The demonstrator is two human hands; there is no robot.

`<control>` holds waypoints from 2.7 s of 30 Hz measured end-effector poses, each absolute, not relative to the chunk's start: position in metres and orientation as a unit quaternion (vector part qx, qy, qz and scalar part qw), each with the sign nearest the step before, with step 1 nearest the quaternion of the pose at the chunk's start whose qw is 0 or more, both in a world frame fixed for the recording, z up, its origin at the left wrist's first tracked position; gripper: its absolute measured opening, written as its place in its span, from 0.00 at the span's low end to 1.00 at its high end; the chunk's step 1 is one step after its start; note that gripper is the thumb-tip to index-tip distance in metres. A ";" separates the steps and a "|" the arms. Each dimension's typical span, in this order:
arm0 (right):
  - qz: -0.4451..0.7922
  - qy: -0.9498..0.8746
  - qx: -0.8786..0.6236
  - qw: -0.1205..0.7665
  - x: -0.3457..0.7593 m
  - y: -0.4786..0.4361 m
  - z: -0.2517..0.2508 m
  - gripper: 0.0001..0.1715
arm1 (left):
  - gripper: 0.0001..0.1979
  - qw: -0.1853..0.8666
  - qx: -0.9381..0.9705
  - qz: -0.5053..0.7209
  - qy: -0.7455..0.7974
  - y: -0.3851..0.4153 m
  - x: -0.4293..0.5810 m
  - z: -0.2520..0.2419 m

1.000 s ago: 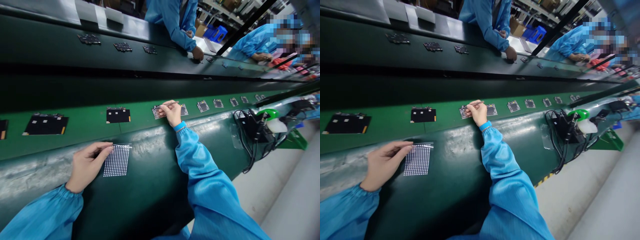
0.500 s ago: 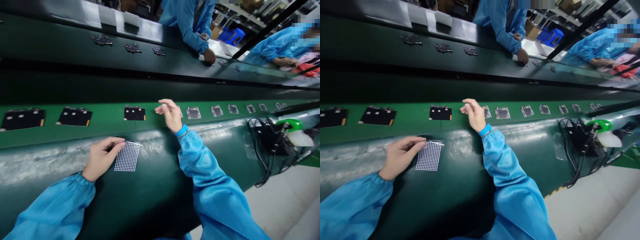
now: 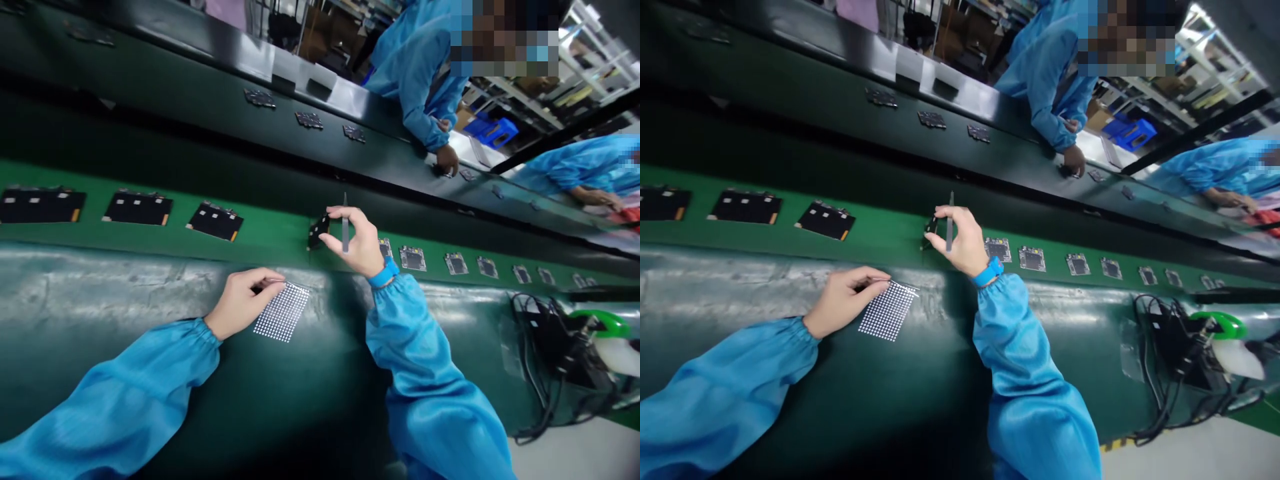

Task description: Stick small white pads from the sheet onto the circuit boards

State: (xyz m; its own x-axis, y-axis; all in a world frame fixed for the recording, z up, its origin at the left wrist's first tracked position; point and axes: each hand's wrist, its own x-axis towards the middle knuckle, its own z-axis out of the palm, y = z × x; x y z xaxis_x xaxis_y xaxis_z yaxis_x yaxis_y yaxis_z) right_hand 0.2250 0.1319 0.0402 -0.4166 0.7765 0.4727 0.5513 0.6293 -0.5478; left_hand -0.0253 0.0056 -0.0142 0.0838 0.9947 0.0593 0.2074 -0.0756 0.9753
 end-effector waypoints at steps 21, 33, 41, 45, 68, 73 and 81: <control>0.208 -0.872 -0.302 0.324 0.111 0.168 0.033 0.22 | 0.05 0.457 0.588 0.461 0.482 0.009 -0.023 -0.009; 0.503 -0.684 -0.340 0.404 0.127 0.135 0.056 0.26 | 0.08 0.456 0.578 0.460 0.497 0.006 -0.025 -0.014; 0.605 -0.506 -0.416 0.453 0.178 0.069 0.032 0.17 | 0.10 0.450 0.557 0.461 0.524 0.005 -0.028 -0.019; 0.574 -0.527 -0.417 0.468 0.186 0.048 0.029 0.14 | 0.09 0.431 0.561 0.457 0.540 0.005 -0.029 -0.018; 0.453 -0.654 -0.428 0.430 0.174 0.016 0.005 0.09 | 0.15 0.483 0.560 0.472 0.480 0.004 -0.035 -0.011; 0.500 -0.649 -0.374 0.434 0.178 0.020 0.013 0.13 | 0.07 0.420 0.583 0.485 0.498 0.006 -0.036 -0.011; 0.470 -0.671 -0.393 0.417 0.183 0.023 0.014 0.08 | 0.04 0.393 0.580 0.499 0.511 0.005 -0.034 -0.009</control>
